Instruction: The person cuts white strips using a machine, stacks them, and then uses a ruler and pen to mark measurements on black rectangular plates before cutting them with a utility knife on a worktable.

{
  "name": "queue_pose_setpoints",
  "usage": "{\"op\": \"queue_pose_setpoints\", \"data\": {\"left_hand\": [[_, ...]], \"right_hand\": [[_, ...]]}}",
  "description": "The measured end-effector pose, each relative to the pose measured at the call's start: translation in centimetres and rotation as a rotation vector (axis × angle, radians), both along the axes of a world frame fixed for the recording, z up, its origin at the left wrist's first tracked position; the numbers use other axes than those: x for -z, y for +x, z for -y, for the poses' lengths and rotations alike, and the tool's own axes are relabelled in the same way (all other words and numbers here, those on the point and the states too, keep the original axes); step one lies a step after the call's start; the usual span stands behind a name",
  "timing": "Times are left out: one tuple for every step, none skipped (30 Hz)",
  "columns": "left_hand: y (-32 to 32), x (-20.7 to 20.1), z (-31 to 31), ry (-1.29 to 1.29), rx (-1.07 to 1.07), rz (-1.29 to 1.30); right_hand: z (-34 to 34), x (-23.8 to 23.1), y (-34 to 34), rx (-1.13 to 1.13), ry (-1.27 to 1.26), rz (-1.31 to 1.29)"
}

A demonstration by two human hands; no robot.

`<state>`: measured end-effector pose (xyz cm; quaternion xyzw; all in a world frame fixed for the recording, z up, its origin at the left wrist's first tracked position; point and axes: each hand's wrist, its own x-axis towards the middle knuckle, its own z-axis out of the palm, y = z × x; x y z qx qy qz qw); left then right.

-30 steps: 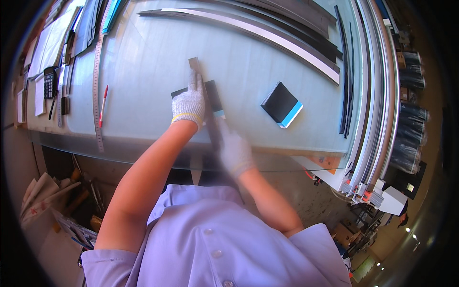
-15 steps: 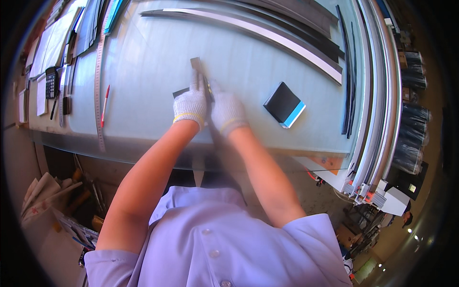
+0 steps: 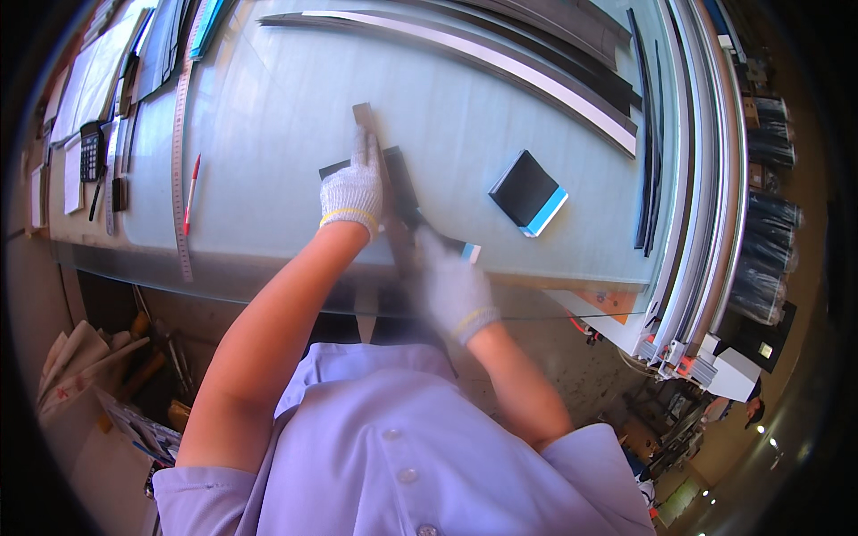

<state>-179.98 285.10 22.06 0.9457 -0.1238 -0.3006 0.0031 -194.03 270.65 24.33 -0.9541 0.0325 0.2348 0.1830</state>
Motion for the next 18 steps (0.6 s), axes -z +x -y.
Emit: {"op": "queue_pose_setpoints", "data": {"left_hand": [[0.0,0.1,-0.1,-0.014,0.000,0.021],[-0.2,0.5,-0.2,-0.026,-0.001,0.041],[-0.3,0.7,-0.1,-0.043,0.006,0.060],[-0.3,1.0,0.1,-0.051,-0.002,0.070],[-0.2,1.3,0.3,-0.056,-0.010,0.079],[0.0,1.6,0.2,-0.060,-0.023,0.087],[0.1,1.7,-0.1,-0.051,-0.015,0.093],[0.0,1.7,-0.1,-0.047,-0.007,0.091],[-0.1,1.7,-0.2,-0.045,0.003,0.089],[-0.5,1.7,-0.3,-0.037,-0.002,0.078],[-0.4,1.4,-0.2,-0.034,-0.002,0.074],[-0.3,1.2,-0.1,-0.031,-0.003,0.070],[-0.3,0.9,0.0,-0.029,-0.006,0.054],[-0.2,0.6,0.1,-0.025,-0.010,0.042],[-0.1,0.4,0.2,-0.021,-0.014,0.030],[-0.2,0.3,0.1,-0.017,-0.010,0.027],[-0.1,0.3,0.1,-0.014,-0.006,0.026],[-0.1,0.3,0.1,-0.012,-0.002,0.025]], "right_hand": [[0.1,-1.0,2.3,-0.005,-0.001,0.081],[-0.6,-1.7,5.2,0.069,0.062,0.103],[-1.4,-1.8,8.2,0.149,0.119,0.126],[-1.5,-0.5,10.8,0.116,0.103,0.089],[-1.8,0.6,12.2,0.082,0.091,0.050],[-2.2,0.8,12.3,0.085,0.092,0.017],[-2.7,1.0,12.3,0.081,0.097,-0.017],[-3.0,1.2,11.9,0.077,0.096,-0.057],[-2.6,1.7,9.9,0.094,0.151,0.024],[-2.5,2.0,8.1,0.081,0.143,0.025],[-2.3,2.1,6.8,0.070,0.131,0.035],[-2.0,2.3,5.6,0.061,0.120,0.045],[-1.6,2.4,4.6,0.032,0.099,0.016],[-1.5,2.5,3.6,0.021,0.077,0.037],[-1.3,2.7,2.5,0.010,0.055,0.058],[-1.3,2.5,1.5,0.000,0.034,0.077],[-1.5,1.0,1.2,0.053,0.052,-0.073],[-1.5,0.9,0.0,0.050,0.042,-0.066]]}}
